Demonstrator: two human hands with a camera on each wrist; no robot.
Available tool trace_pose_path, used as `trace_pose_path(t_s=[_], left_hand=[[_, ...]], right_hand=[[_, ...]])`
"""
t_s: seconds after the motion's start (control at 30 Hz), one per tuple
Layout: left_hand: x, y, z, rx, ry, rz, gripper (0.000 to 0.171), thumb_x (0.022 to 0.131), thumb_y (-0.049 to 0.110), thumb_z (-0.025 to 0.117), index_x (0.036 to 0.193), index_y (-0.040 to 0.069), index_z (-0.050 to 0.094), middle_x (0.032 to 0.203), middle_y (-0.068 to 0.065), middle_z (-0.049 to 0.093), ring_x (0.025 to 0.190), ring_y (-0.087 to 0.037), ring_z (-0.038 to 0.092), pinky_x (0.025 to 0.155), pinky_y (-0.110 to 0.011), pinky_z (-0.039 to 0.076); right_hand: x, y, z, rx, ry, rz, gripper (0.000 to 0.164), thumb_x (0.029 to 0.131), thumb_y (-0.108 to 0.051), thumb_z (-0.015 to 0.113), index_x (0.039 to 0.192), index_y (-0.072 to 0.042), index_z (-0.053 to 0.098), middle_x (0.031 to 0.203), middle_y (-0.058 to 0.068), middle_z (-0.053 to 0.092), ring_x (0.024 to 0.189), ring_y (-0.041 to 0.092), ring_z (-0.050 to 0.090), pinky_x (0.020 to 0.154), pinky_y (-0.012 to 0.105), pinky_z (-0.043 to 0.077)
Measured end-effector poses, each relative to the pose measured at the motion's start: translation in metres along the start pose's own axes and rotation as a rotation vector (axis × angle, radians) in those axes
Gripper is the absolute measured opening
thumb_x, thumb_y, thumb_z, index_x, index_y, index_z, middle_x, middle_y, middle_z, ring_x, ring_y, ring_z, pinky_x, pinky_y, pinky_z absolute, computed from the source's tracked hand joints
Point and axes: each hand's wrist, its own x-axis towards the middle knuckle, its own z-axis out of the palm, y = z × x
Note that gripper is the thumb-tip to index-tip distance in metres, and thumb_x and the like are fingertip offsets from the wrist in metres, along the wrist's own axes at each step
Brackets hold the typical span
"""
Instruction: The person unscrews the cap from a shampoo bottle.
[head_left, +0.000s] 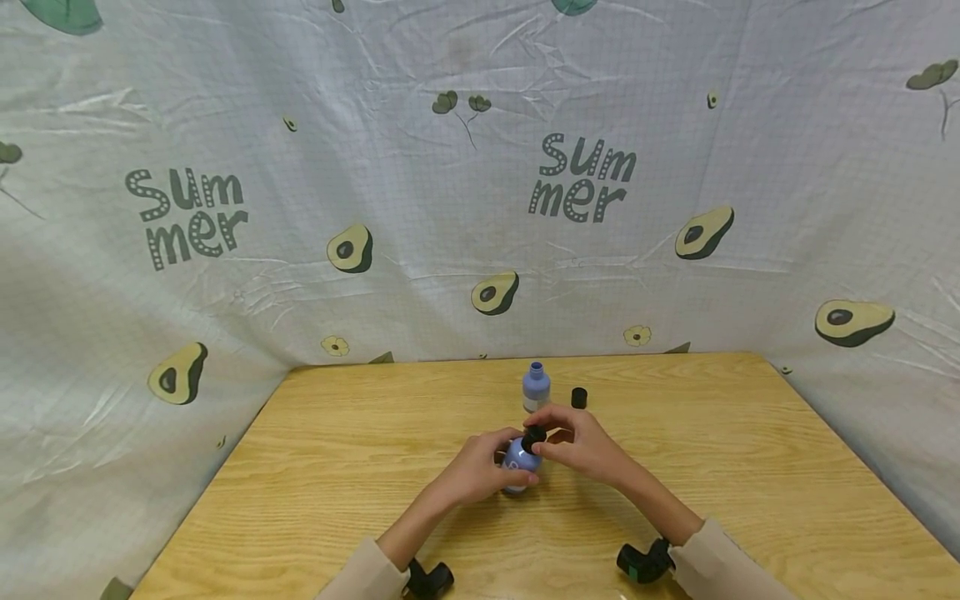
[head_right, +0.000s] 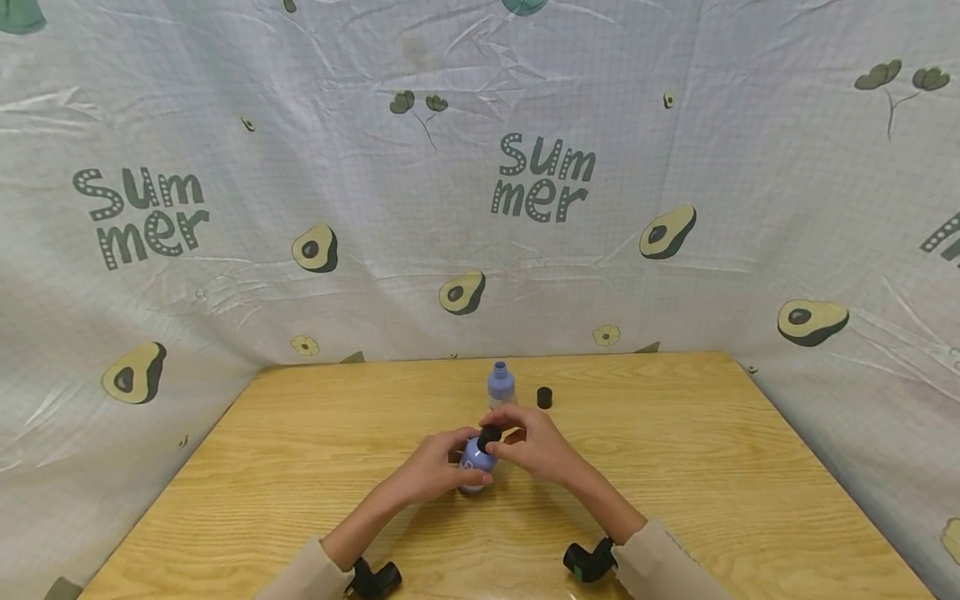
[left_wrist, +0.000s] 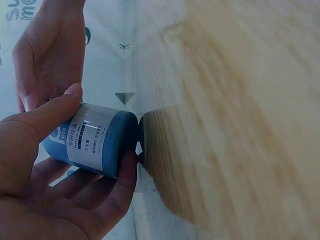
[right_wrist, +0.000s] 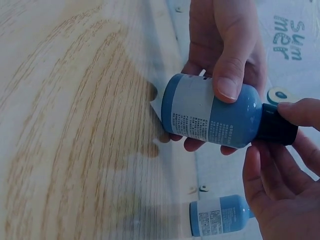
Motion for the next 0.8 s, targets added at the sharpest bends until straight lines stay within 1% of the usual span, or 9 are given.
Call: trace_pose_path(t_s=[0.17, 0.27, 0.37, 0.53, 0.8], left_hand=[[-0.0004, 0.0001, -0.0003, -0.005, 0.002, 0.01, 0.049, 0.091, 0.029, 0.081, 0.136, 0.015, 0.065, 0.13, -0.006, 0.07, 0.115, -0.025, 0.069, 0.092, -0.039, 0.058], [-0.0007, 0.0005, -0.0005, -0.005, 0.002, 0.014, 0.048, 0.091, 0.029, 0.081, 0.135, 0.016, 0.066, 0.128, -0.005, 0.071, 0.114, -0.023, 0.07, 0.09, -0.035, 0.058], [-0.0008, 0.0008, -0.0008, -0.002, 0.002, 0.021, 0.047, 0.091, 0.028, 0.081, 0.134, 0.016, 0.066, 0.126, -0.005, 0.071, 0.112, -0.023, 0.07, 0.088, -0.034, 0.058], [-0.0011, 0.0018, -0.0016, -0.005, -0.008, 0.03, 0.047, 0.092, 0.027, 0.081, 0.134, 0.015, 0.066, 0.125, -0.006, 0.071, 0.112, -0.022, 0.07, 0.088, -0.034, 0.058], [-0.0013, 0.0015, -0.0011, 0.002, -0.014, 0.019, 0.047, 0.092, 0.027, 0.081, 0.134, 0.015, 0.066, 0.125, -0.004, 0.072, 0.108, -0.017, 0.069, 0.087, -0.03, 0.057]], right_hand=[[0.0006, -0.0008, -0.0001, -0.006, 0.027, -0.001, 0.035, 0.096, -0.012, 0.073, 0.128, 0.0, 0.065, 0.125, 0.02, 0.067, 0.108, 0.012, 0.067, 0.089, 0.025, 0.057], [0.0009, -0.0012, -0.0003, 0.0, 0.063, 0.017, 0.033, 0.095, -0.015, 0.076, 0.125, -0.003, 0.066, 0.123, 0.019, 0.067, 0.106, 0.012, 0.066, 0.088, 0.025, 0.057], [0.001, -0.0015, -0.0006, 0.01, 0.083, 0.035, 0.031, 0.094, -0.015, 0.077, 0.121, -0.002, 0.067, 0.119, 0.016, 0.068, 0.103, 0.011, 0.065, 0.087, 0.025, 0.057], [0.0006, -0.0019, -0.0009, 0.017, 0.078, 0.046, 0.03, 0.094, -0.013, 0.076, 0.119, 0.001, 0.067, 0.117, 0.016, 0.068, 0.101, 0.01, 0.066, 0.087, 0.025, 0.057], [-0.0009, -0.0014, -0.0012, 0.053, 0.035, 0.027, 0.03, 0.095, -0.008, 0.072, 0.123, 0.002, 0.066, 0.122, 0.02, 0.066, 0.105, 0.009, 0.065, 0.09, 0.022, 0.056]])
